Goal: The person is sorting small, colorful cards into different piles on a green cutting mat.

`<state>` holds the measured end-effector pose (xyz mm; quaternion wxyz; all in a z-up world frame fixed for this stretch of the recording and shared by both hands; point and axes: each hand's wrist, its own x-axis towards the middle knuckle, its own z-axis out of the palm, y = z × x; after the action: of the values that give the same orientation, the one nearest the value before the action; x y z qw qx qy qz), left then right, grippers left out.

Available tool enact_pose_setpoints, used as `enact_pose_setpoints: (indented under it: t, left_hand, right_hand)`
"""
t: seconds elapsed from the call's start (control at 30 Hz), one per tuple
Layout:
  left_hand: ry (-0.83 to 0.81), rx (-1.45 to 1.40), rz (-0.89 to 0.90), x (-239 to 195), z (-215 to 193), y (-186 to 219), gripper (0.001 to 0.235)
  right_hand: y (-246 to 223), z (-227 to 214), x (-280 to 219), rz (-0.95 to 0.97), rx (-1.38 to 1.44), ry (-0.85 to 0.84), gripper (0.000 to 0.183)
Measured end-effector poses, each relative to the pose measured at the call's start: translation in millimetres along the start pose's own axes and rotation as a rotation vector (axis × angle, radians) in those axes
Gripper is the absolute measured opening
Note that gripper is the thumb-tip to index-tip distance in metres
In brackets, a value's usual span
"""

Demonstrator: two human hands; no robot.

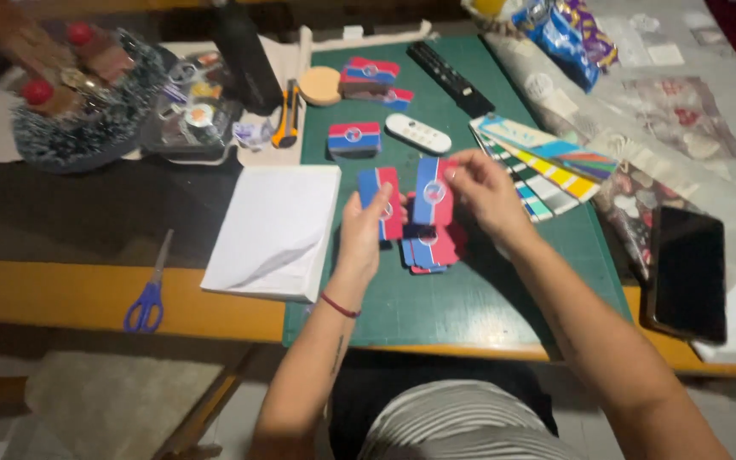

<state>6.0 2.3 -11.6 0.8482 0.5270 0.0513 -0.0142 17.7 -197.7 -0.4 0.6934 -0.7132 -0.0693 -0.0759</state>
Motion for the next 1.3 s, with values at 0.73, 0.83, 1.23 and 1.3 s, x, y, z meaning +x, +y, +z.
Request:
enact_pose_setpoints:
  t: [0.73, 0.83, 1.23, 1.3]
  left_hand:
    - [-0.175, 0.027, 0.013, 2, -1, -12, 0.022]
    - [-0.138, 0.062, 0.007, -6, 7, -1, 0.022]
    - [-0.097, -0.038, -0.049, -14, 10, 7, 0.022]
    - [-0.094, -0.063, -0.052, -1, 3, -11, 0.021]
  right_hand:
    - [11, 1, -5, -0.026, -0.489, -0.125, 0.032]
    - [7, 3, -6, -0.052, -0.438, -0.148, 0.029]
    - [9, 1, -3, -0.046, -0.359, -0.221, 0.021]
    - [12, -2, -1, -0.051, -0.368, -0.193, 0.022]
